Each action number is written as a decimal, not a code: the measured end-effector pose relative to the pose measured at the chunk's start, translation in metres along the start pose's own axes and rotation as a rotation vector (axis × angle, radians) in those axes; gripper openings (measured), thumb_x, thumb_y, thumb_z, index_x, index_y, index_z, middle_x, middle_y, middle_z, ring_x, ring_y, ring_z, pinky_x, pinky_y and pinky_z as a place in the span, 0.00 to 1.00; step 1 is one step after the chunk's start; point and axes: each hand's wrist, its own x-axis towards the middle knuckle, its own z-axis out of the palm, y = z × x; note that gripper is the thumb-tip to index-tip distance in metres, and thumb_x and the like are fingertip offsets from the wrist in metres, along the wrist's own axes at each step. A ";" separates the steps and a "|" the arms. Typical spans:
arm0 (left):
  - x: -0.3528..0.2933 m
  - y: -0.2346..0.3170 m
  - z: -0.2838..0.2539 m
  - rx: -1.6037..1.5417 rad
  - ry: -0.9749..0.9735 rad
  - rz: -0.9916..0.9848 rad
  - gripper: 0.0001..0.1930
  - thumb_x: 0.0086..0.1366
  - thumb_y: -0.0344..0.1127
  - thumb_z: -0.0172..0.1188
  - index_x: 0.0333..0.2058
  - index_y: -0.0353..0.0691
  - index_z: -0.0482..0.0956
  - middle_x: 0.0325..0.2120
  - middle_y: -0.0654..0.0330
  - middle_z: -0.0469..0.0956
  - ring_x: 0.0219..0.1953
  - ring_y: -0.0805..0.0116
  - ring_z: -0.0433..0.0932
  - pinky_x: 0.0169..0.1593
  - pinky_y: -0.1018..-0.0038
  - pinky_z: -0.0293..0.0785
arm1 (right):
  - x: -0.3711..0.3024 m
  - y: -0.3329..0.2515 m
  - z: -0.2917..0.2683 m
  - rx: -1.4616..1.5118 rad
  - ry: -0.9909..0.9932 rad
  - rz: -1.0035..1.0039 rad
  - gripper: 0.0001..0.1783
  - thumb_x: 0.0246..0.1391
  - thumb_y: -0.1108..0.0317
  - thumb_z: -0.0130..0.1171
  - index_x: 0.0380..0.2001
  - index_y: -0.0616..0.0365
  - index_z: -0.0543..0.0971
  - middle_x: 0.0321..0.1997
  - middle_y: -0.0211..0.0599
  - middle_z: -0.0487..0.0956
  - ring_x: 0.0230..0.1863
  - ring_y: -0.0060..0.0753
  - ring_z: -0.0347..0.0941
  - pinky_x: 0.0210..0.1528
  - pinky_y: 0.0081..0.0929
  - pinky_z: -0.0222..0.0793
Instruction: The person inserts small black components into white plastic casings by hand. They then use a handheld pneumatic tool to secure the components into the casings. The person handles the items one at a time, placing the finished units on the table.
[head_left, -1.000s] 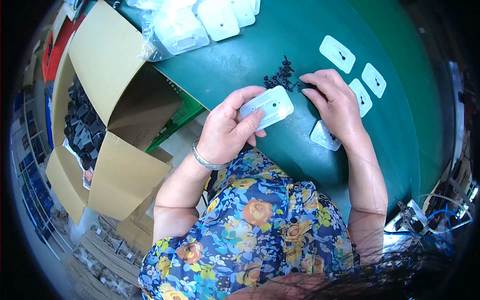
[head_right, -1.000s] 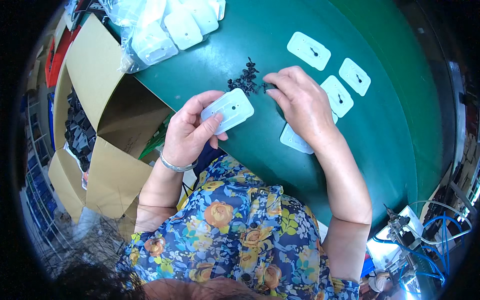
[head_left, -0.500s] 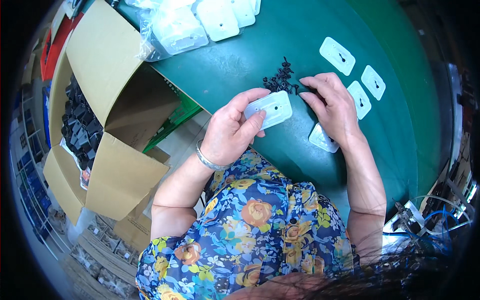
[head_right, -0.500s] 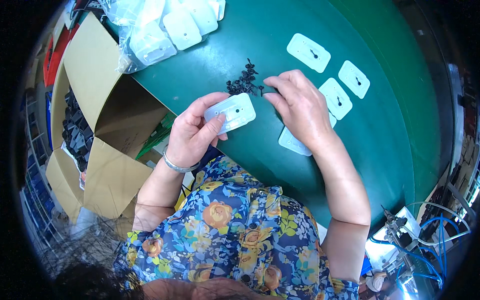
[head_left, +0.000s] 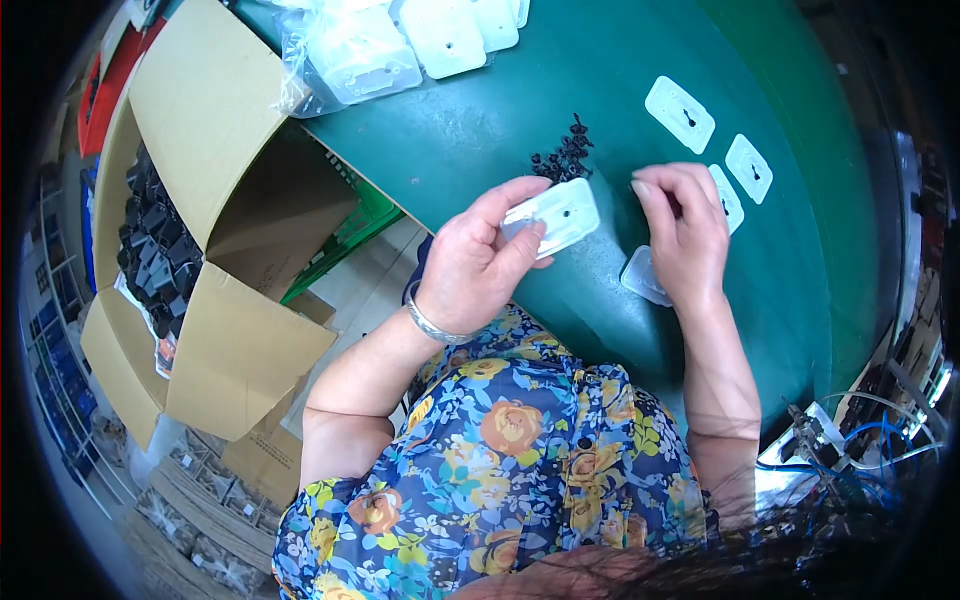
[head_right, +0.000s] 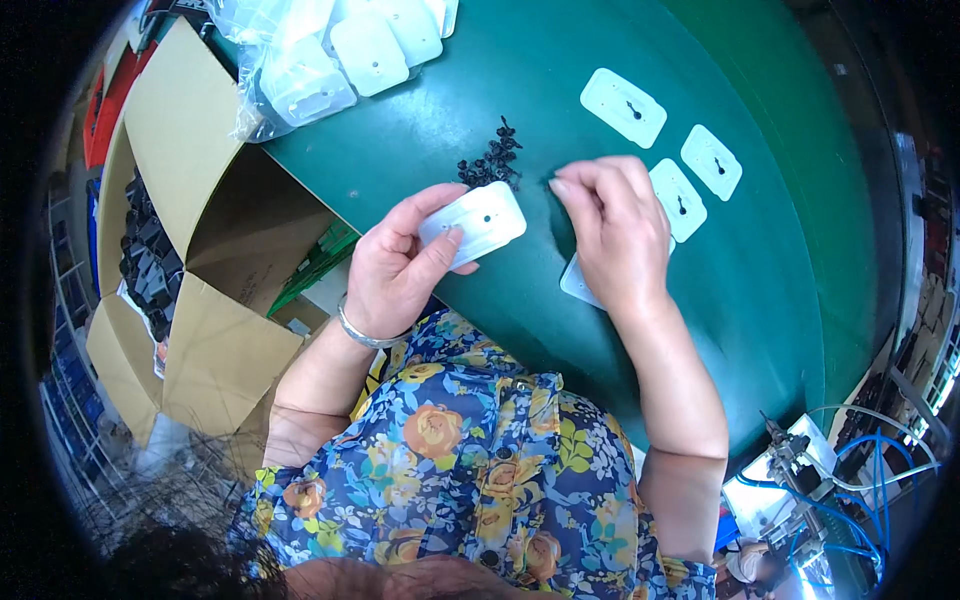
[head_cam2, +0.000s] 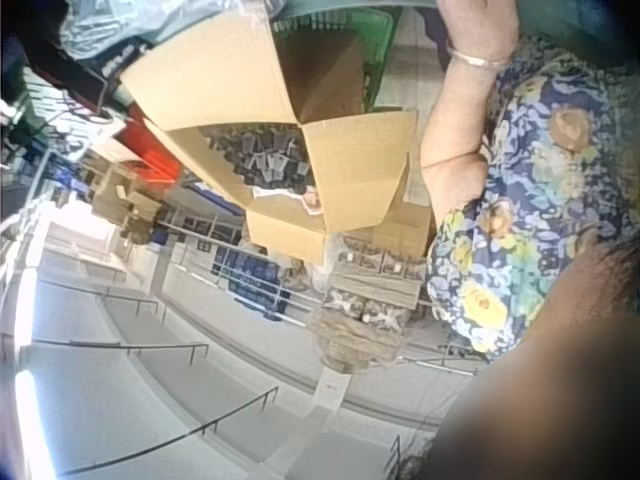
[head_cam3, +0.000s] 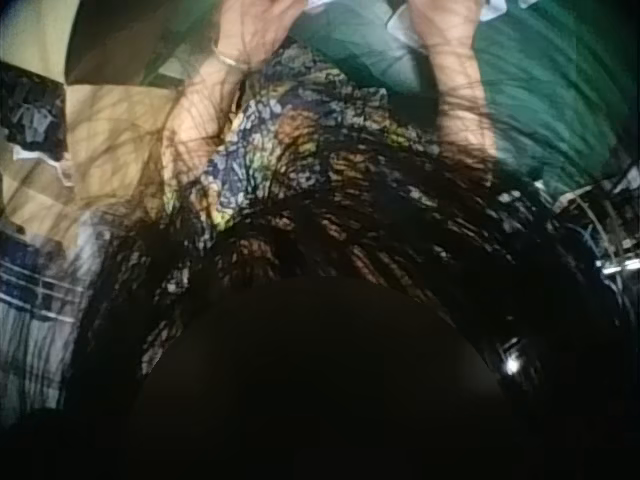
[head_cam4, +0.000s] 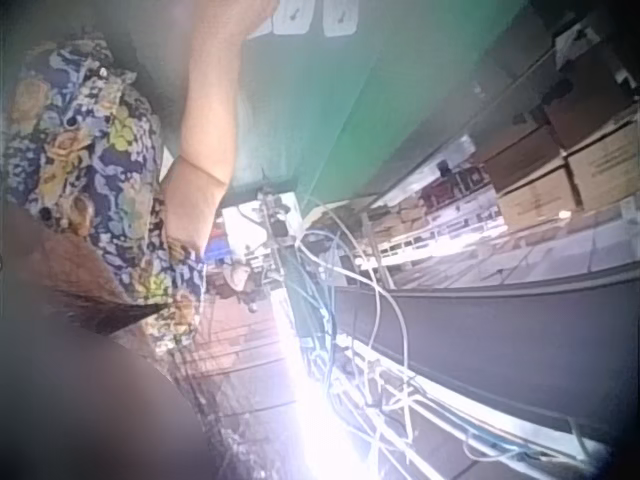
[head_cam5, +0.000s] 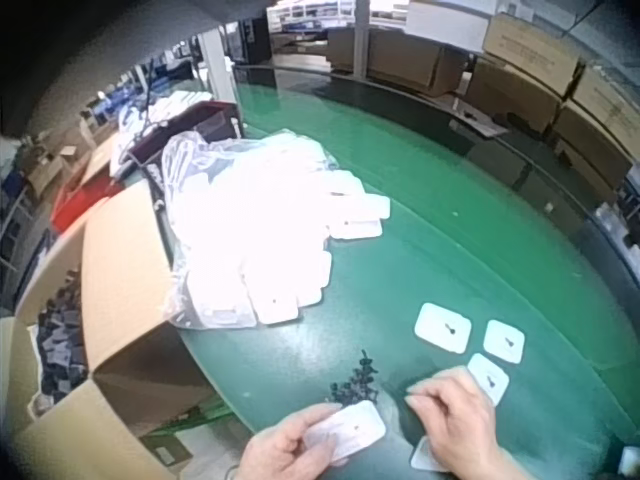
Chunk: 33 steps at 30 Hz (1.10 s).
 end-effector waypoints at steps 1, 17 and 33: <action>0.000 -0.001 0.003 -0.009 -0.009 -0.007 0.18 0.64 0.25 0.50 0.52 0.32 0.66 0.41 0.56 0.74 0.40 0.72 0.75 0.41 0.77 0.77 | -0.005 -0.004 -0.004 0.019 0.026 0.004 0.04 0.43 0.70 0.64 0.25 0.56 0.79 0.28 0.33 0.74 0.27 0.34 0.72 0.27 0.28 0.69; 0.006 -0.010 0.035 0.014 0.028 0.125 0.16 0.58 0.28 0.57 0.47 0.36 0.73 0.34 0.61 0.77 0.31 0.79 0.73 0.35 0.81 0.71 | -0.036 -0.009 0.001 -0.062 0.076 -0.147 0.06 0.39 0.68 0.68 0.24 0.53 0.80 0.19 0.29 0.71 0.18 0.27 0.69 0.18 0.23 0.63; 0.006 0.003 0.034 0.217 -0.041 0.085 0.15 0.60 0.27 0.56 0.47 0.35 0.73 0.36 0.64 0.77 0.36 0.80 0.74 0.40 0.81 0.72 | -0.036 0.002 -0.018 -0.120 -0.078 -0.316 0.12 0.38 0.74 0.66 0.30 0.55 0.78 0.29 0.32 0.73 0.24 0.31 0.73 0.22 0.25 0.70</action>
